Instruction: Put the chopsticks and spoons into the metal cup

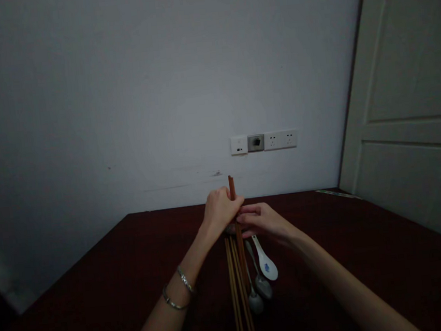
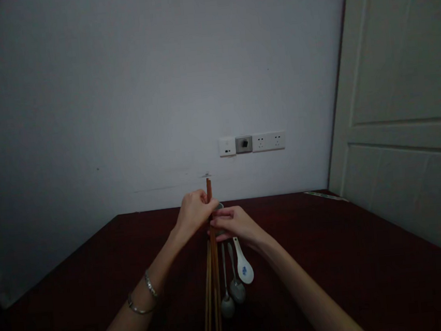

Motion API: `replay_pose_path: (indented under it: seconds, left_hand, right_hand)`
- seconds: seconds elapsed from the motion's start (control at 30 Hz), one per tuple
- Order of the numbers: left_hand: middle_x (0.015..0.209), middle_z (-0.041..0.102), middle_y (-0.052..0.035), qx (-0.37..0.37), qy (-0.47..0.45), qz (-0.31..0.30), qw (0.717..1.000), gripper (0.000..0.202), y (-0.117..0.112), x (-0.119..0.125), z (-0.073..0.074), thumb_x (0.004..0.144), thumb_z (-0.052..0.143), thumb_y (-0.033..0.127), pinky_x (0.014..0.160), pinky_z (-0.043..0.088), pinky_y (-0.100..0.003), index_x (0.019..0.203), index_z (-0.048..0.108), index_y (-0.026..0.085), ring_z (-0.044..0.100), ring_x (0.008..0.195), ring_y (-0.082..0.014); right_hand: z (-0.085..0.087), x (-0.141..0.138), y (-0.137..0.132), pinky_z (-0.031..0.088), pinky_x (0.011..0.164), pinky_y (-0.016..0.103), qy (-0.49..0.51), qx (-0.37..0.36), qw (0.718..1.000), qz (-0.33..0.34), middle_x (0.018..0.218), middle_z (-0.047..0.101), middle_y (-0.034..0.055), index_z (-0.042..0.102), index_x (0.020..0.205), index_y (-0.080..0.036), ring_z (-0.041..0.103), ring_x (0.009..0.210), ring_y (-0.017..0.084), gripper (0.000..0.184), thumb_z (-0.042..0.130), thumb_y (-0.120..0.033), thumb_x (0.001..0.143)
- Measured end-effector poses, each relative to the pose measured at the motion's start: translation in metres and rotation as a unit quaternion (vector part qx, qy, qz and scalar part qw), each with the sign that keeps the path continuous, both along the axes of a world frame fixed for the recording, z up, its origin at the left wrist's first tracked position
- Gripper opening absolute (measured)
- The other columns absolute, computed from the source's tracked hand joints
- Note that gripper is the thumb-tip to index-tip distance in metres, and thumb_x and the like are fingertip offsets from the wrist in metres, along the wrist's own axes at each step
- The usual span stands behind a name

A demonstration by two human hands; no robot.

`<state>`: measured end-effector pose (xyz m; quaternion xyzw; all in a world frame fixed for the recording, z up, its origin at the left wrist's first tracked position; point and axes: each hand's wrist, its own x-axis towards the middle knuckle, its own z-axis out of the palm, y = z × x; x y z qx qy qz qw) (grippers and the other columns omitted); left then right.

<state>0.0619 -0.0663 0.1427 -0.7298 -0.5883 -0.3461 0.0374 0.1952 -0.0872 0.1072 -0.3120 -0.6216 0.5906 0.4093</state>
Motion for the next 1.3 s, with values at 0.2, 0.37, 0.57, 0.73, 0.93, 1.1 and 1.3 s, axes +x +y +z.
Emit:
replay_pose_path:
  seconds: [0.2, 0.37, 0.57, 0.73, 0.93, 1.1, 1.3]
  left_hand:
    - [0.066, 0.062, -0.0057, 0.0, -0.012, 0.008, 1.0, 0.023, -0.002, 0.0, 0.001, 0.07, 0.05, 0.032, 0.057, 0.035, -0.024, 0.071, 0.061, 0.012, 0.054, 0.061, -0.0145]
    - [0.067, 0.062, -0.0047, 0.021, -0.008, 0.016, 1.0, 0.02, -0.013, 0.001, 0.005, 0.072, 0.049, 0.032, 0.056, 0.034, -0.023, 0.072, 0.059, 0.014, 0.055, 0.062, -0.0146]
    - [0.068, 0.061, -0.0033, 0.048, -0.002, 0.034, 0.998, 0.019, -0.031, 0.003, 0.007, 0.075, 0.048, 0.033, 0.058, 0.034, -0.023, 0.079, 0.057, 0.017, 0.056, 0.063, -0.0145]
    - [0.06, 0.057, 0.0003, 0.082, -0.021, 0.019, 0.996, 0.017, -0.037, 0.001, 0.01, 0.074, 0.051, 0.035, 0.056, 0.034, -0.022, 0.076, 0.057, 0.019, 0.054, 0.058, -0.0132]
    - [0.064, 0.061, -0.0008, 0.042, -0.197, -0.149, 0.968, 0.024, -0.035, -0.008, 0.018, 0.073, 0.054, 0.037, 0.055, 0.038, -0.02, 0.078, 0.063, 0.016, 0.053, 0.059, -0.0109]
    - [0.056, 0.06, -0.0012, -0.059, -0.357, -0.239, 0.901, 0.033, -0.035, -0.017, 0.025, 0.066, 0.063, 0.037, 0.043, 0.036, -0.019, 0.086, 0.066, 0.012, 0.048, 0.046, -0.0088]
    - [0.043, 0.051, 0.0036, -0.11, -0.425, -0.265, 0.858, 0.033, -0.038, -0.02, 0.028, 0.062, 0.067, 0.035, 0.033, 0.029, -0.016, 0.083, 0.065, 0.01, 0.039, 0.033, -0.0047]
  right_hand:
    - [0.001, -0.011, -0.001, 0.053, 0.057, 0.028, -0.005, 0.008, 0.998, -0.055, 0.072, 0.067, 0.0077, 0.064, 0.083, -0.01, 0.065, 0.067, 0.018, 0.027, 0.065, -0.031, 0.065]
    - [0.004, -0.01, -0.003, 0.052, 0.054, 0.025, -0.011, 0.03, 0.998, -0.061, 0.069, 0.067, 0.0047, 0.065, 0.079, -0.011, 0.064, 0.061, 0.015, 0.024, 0.065, -0.029, 0.063]
    - [0.008, -0.011, -0.009, 0.049, 0.052, 0.023, -0.014, 0.073, 0.995, -0.064, 0.061, 0.065, 0.0012, 0.064, 0.071, -0.011, 0.06, 0.056, 0.012, 0.016, 0.061, -0.023, 0.062]
    - [0.015, -0.009, -0.013, 0.05, 0.051, 0.023, -0.013, 0.078, 0.995, -0.064, 0.059, 0.064, -0.0003, 0.064, 0.071, -0.011, 0.059, 0.053, 0.011, 0.015, 0.061, -0.022, 0.062]
    - [0.022, -0.001, -0.014, 0.051, 0.056, 0.026, 0.0, 0.059, 0.997, -0.055, 0.071, 0.068, 0.0053, 0.066, 0.082, -0.012, 0.064, 0.064, 0.016, 0.028, 0.065, -0.032, 0.062]
    - [0.029, 0.001, -0.02, 0.051, 0.058, 0.027, 0.01, 0.077, 0.996, -0.039, 0.079, 0.069, 0.0086, 0.067, 0.088, -0.014, 0.065, 0.07, 0.019, 0.033, 0.066, -0.036, 0.064]
    - [0.037, 0.001, -0.027, 0.049, 0.06, 0.027, -0.008, 0.086, 0.996, -0.017, 0.083, 0.068, 0.0096, 0.067, 0.095, -0.015, 0.065, 0.072, 0.019, 0.036, 0.065, -0.037, 0.066]
